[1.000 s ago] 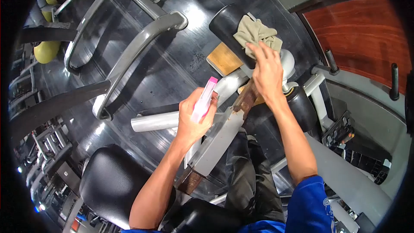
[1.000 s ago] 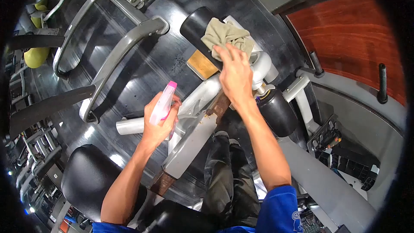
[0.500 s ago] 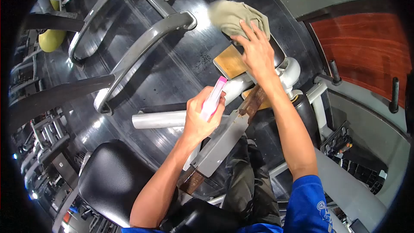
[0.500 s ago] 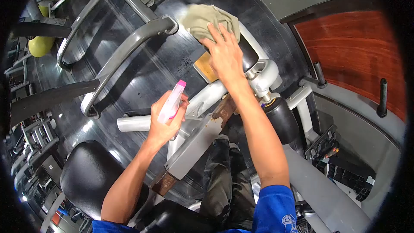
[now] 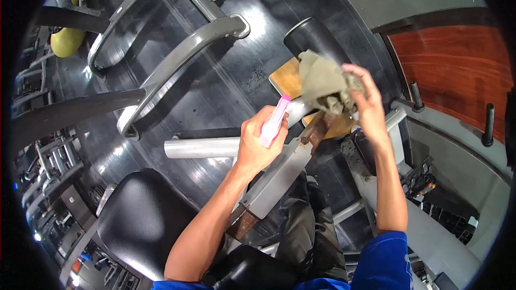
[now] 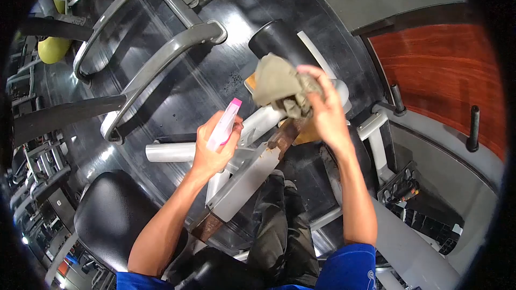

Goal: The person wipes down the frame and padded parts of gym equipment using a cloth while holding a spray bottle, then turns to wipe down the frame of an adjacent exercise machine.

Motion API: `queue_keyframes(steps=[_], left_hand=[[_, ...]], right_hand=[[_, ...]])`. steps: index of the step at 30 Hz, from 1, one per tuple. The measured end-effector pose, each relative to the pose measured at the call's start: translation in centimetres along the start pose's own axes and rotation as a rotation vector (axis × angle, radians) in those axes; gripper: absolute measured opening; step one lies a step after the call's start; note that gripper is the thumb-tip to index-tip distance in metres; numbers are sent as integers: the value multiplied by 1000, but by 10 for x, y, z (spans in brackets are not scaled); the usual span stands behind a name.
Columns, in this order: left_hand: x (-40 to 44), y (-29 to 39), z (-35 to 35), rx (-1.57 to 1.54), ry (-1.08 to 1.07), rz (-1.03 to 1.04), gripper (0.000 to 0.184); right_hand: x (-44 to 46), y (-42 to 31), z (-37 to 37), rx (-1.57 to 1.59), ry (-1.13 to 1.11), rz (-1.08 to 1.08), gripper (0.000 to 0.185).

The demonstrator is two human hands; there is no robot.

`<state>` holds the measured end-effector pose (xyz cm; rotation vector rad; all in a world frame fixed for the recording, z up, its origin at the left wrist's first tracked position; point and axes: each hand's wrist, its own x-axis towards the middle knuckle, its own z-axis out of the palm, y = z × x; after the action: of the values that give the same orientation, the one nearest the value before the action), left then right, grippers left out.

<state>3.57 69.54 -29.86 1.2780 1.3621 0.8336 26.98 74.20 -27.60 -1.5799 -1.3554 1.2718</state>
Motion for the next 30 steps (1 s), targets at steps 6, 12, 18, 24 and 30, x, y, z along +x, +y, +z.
queue_keyframes(steps=[6, 12, 18, 24, 30], left_hand=[[-1, 0, 1, -22, -8, -11, 7], [1, -2, 0, -2, 6, -12, 9], [-1, -6, 3, 25, -1, 24, 12], [-2, 1, 2, 34, -21, -9, 12], [0, 1, 0, -12, -12, -49, 12]], right_hand=[[49, -17, -10, 505, 280, 284, 59], [89, 139, -39, -464, 322, 50, 35], [83, 68, -14, -319, 304, 69, 46], [94, 59, 16, -835, 221, -48, 51], [42, 52, 7, -1026, 60, -204, 56]])
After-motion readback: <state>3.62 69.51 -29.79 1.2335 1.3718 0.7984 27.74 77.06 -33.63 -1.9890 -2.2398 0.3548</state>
